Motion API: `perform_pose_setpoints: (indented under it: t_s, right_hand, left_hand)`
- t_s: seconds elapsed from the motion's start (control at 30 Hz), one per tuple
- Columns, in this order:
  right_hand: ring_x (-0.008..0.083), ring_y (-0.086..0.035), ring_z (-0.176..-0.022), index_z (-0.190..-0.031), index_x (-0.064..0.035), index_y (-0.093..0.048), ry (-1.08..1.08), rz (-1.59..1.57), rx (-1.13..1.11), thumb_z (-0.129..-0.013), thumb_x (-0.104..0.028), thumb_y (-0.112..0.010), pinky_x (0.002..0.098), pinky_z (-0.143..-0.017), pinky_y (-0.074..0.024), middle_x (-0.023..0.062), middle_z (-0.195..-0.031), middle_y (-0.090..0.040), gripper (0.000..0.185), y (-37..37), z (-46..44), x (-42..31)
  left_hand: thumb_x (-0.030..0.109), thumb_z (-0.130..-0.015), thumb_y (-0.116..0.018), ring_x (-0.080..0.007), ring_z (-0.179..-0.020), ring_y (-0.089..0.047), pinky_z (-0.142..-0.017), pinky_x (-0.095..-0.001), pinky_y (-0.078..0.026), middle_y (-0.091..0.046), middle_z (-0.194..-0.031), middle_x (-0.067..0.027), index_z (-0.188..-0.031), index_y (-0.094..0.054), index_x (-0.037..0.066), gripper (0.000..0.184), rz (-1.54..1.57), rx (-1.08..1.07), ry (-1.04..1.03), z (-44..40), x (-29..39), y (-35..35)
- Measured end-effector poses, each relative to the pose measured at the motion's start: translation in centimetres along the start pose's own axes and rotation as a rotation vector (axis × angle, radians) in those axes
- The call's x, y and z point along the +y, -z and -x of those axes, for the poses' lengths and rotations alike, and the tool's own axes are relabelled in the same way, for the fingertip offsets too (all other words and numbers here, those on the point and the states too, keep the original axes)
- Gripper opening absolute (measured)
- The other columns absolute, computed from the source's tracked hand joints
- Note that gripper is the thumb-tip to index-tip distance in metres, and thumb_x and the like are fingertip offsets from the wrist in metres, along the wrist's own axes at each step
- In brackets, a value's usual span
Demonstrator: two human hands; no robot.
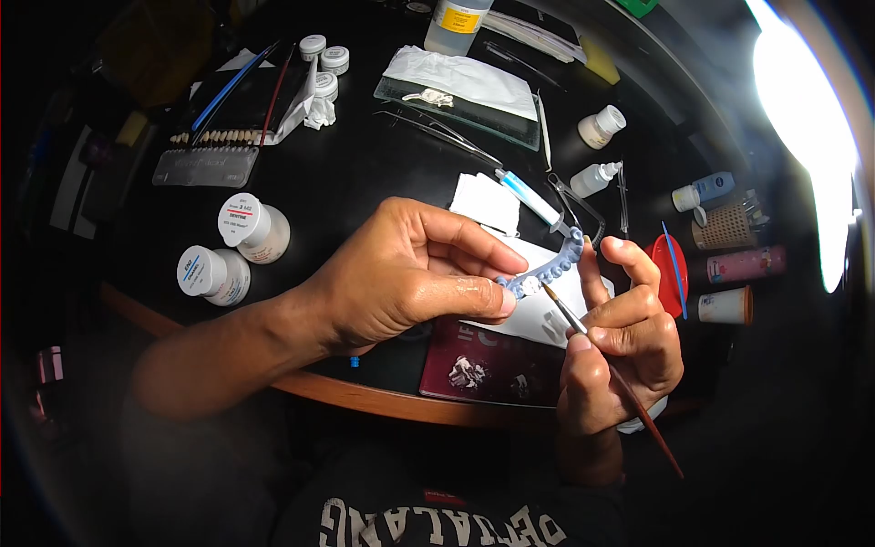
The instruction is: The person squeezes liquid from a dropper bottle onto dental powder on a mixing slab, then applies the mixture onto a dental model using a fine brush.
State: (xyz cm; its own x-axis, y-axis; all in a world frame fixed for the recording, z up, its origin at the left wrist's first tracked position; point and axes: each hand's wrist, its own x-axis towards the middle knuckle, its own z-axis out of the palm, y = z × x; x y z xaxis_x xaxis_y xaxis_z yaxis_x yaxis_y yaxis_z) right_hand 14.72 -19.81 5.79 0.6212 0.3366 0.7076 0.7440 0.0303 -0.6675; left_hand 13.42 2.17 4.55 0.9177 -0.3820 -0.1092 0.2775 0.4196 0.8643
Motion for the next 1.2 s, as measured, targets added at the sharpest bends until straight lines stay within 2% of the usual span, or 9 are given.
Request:
perform_pose_setpoints:
  t_s: [0.57, 0.97, 1.2]
  right_hand:
    - [0.0414, -0.055, -0.12, -0.084, 0.0007, -0.053, -0.006, -0.018, 0.011, -0.069, 0.011, -0.057, 0.0586, -0.105, -0.0504, 0.011, -0.078, -0.057, 0.019, -0.25, 0.03, -0.18]
    - [0.0392, -0.052, -0.125, -0.088, -0.0002, -0.053, -0.066, -0.172, 0.017, -0.075, 0.009, -0.058, 0.0592, -0.104, -0.0518, 0.0108, -0.081, -0.056, 0.017, -0.03, 0.12, -0.04]
    - [0.0382, -0.051, -0.125, -0.088, -0.0002, -0.052, -0.09, -0.249, 0.058, -0.078, 0.008, -0.057, 0.0609, -0.104, -0.0514, 0.0108, -0.082, -0.056, 0.015, -0.19, 0.17, 0.02]
  left_hand:
    - [-0.008, -0.081, -0.076, -0.0224, -0.089, -0.075, -0.085, -0.0311, -0.063, -0.072, -0.1, -0.021, -0.112, -0.067, -0.012, 0.032, -0.052, 0.006, -0.022, -0.06, -0.06, 0.07]
    - [-0.003, -0.082, -0.078, -0.0132, -0.091, -0.068, -0.087, -0.0271, -0.059, -0.063, -0.1, -0.0099, -0.143, -0.051, -0.004, 0.066, -0.06, -0.139, 0.032, -0.04, 0.01, 0.02]
    - [-0.005, -0.083, -0.078, -0.0086, -0.087, -0.061, -0.086, -0.0246, -0.057, -0.059, -0.097, -0.0071, -0.149, -0.047, 0.002, 0.073, -0.131, -0.169, -0.024, 0.08, -0.2, -0.2]
